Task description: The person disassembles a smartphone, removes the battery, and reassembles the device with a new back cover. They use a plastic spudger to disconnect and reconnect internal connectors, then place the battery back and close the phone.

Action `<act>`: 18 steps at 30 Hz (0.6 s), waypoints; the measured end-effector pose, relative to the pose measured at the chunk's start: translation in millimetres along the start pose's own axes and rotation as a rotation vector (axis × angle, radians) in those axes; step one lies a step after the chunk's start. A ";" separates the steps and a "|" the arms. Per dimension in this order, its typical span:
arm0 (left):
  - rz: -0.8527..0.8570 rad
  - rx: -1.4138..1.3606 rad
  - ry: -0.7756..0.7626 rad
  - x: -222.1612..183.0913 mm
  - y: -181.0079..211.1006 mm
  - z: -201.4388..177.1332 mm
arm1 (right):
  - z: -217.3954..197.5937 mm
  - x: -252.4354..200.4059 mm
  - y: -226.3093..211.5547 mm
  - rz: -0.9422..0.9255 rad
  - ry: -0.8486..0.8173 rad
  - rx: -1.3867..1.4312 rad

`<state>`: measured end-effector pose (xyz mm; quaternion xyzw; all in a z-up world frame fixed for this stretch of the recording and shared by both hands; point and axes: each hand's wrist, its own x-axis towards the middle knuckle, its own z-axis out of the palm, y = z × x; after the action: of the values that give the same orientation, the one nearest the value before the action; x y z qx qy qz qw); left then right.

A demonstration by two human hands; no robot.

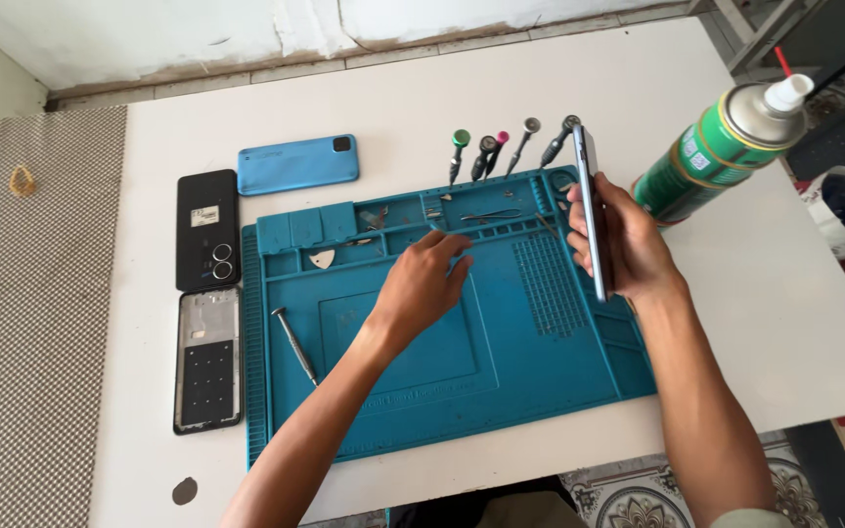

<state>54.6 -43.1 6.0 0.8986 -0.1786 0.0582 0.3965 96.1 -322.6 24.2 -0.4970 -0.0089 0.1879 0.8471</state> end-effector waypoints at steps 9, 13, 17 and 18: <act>0.181 0.257 0.034 57.4 5.2 79.5 | -11.0 6.2 -2.0 0.026 0.124 0.008; 0.282 0.303 0.121 73.6 5.3 98.7 | -13.3 7.1 -4.4 0.006 0.157 0.035; 0.234 0.347 0.059 87.6 3.4 106.8 | -15.1 6.3 -6.5 -0.020 0.121 0.074; 0.206 0.349 0.044 90.5 2.8 106.4 | -15.0 5.9 -7.8 -0.028 0.137 0.062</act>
<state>133.7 -147.7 -42.0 0.9293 -0.2481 0.1480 0.2303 107.0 -336.6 22.2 -0.4821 0.0481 0.1418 0.8632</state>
